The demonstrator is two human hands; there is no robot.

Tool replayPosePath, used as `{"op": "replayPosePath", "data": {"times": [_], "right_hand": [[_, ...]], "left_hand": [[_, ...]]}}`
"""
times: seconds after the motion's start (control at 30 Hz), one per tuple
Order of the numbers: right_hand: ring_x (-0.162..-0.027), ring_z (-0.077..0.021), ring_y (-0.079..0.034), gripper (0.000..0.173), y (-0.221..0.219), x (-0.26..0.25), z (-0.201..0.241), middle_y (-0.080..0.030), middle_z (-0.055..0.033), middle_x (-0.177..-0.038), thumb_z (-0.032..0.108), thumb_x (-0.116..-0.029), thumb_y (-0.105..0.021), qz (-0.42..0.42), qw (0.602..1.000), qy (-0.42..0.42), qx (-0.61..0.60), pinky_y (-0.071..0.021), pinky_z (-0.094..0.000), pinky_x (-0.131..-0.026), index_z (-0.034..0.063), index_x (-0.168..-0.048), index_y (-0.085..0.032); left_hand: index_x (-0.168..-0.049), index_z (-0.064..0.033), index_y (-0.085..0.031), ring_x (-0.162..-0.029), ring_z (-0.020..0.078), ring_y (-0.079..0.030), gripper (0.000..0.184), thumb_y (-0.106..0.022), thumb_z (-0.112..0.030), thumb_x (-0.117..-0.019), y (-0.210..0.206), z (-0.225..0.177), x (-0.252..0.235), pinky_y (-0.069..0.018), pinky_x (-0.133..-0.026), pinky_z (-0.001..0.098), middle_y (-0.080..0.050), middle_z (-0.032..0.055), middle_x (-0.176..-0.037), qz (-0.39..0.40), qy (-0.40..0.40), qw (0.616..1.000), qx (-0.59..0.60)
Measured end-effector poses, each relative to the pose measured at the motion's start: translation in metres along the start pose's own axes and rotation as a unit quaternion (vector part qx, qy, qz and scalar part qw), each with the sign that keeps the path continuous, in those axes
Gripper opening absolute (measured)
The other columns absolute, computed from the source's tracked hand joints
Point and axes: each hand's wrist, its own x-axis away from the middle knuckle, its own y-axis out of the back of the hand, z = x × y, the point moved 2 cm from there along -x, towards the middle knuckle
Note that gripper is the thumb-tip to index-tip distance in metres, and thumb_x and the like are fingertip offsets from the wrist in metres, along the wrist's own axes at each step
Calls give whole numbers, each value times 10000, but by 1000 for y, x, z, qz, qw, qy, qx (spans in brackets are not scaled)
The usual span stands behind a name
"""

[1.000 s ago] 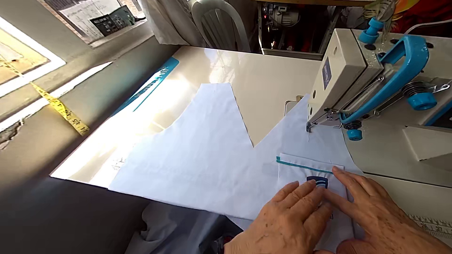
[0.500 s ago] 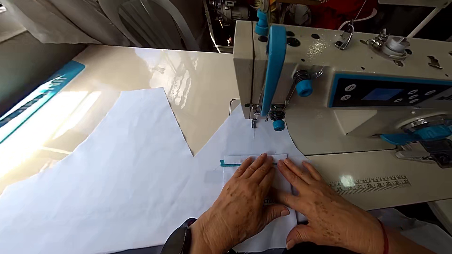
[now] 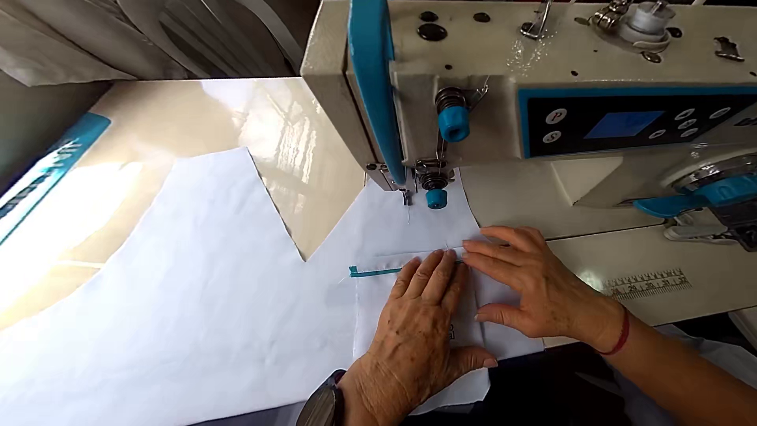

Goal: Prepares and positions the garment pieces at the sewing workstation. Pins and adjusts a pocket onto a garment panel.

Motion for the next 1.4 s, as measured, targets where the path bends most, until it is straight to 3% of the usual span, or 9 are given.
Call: {"op": "replayPosePath", "data": {"times": [0.13, 0.27, 0.47, 0.53, 0.6, 0.67, 0.93, 1.1, 1.4], "right_hand": [[-1321, -205, -576, 583, -1, -1, -8, -695, 41, -1343, 625, -924, -528, 26, 999, -4, -37, -422, -507, -1028, 180, -1221, -760], [-1226, -250, -632, 629, 23, -8, -37, -715, -77, -1261, 588, -931, -584, -48, 990, -93, -93, -498, -476, -994, 75, -1271, -711], [-1437, -285, -469, 807, 5, 1, -15, -656, 0, -1407, 682, -892, -532, 7, 999, -29, -15, -331, -603, -1121, 107, -1457, -577], [-1348, -272, -555, 536, 1, 3, -9, -716, -17, -1294, 501, -970, -550, -33, 999, -39, -10, -404, -521, -1084, 117, -1315, -695], [-1060, -208, -638, 264, 2, -5, -6, -726, -19, -1036, 283, -943, -590, -91, 991, -96, -23, -498, -356, -891, 126, -1011, -791], [-912, -177, -599, 171, 6, -19, -5, -665, -21, -924, 193, -902, -630, -73, 980, -175, -60, -481, -296, -778, 127, -883, -787], [-928, -273, -578, 95, 5, -63, 1, -631, -96, -873, 113, -881, -769, 124, 944, -285, -114, -459, -417, -778, 49, -814, -750], [-932, -279, -585, 92, -1, -58, 0, -633, -98, -885, 66, -875, -744, 77, 957, -251, -121, -467, -421, -786, 45, -790, -715], [-921, -280, -589, 97, -1, -55, 0, -636, -89, -880, 65, -854, -761, 72, 959, -259, -93, -461, -438, -772, 56, -769, -714]], "left_hand": [[-1368, -57, -645, -1385, 316, -534, 1048, -248, -886, -865, -6, -4, 6, -405, -1121, 552, -583, 105, -1480, -5, 2, 1000, -17], [-1398, -20, -607, -1421, 288, -503, 1070, -235, -878, -877, -8, -5, 7, -355, -1161, 574, -555, 126, -1505, -3, -2, 1000, -17], [-1399, -44, -619, -1396, 300, -529, 1067, -242, -884, -862, -7, -6, 5, -386, -1132, 591, -574, 131, -1486, -6, -4, 1000, -14], [-1397, -35, -615, -1401, 301, -524, 1056, -225, -870, -881, -7, -6, 6, -376, -1138, 589, -570, 138, -1488, -10, -7, 1000, -15], [-1364, -20, -617, -1399, 316, -524, 1021, -246, -850, -901, -7, -6, 6, -371, -1137, 599, -576, 166, -1472, -19, -10, 1000, -6], [-1381, -38, -610, -1401, 328, -519, 992, -255, -837, -911, -8, -7, 7, -372, -1136, 607, -575, 175, -1470, -20, -12, 1000, -7], [-1391, -88, -631, -1419, 306, -500, 961, -249, -830, -914, -9, -8, 8, -359, -1153, 581, -565, 132, -1492, -15, -14, 1000, -18], [-1396, -34, -612, -1428, 262, -494, 936, -299, -788, -939, -7, -9, 8, -374, -1174, 486, -576, 121, -1485, -30, -24, 999, 2], [-1372, -41, -644, -1396, 246, -534, 957, -220, -788, -951, -8, -8, 5, -411, -1153, 467, -600, 95, -1464, -29, 4, 999, 29]]}}
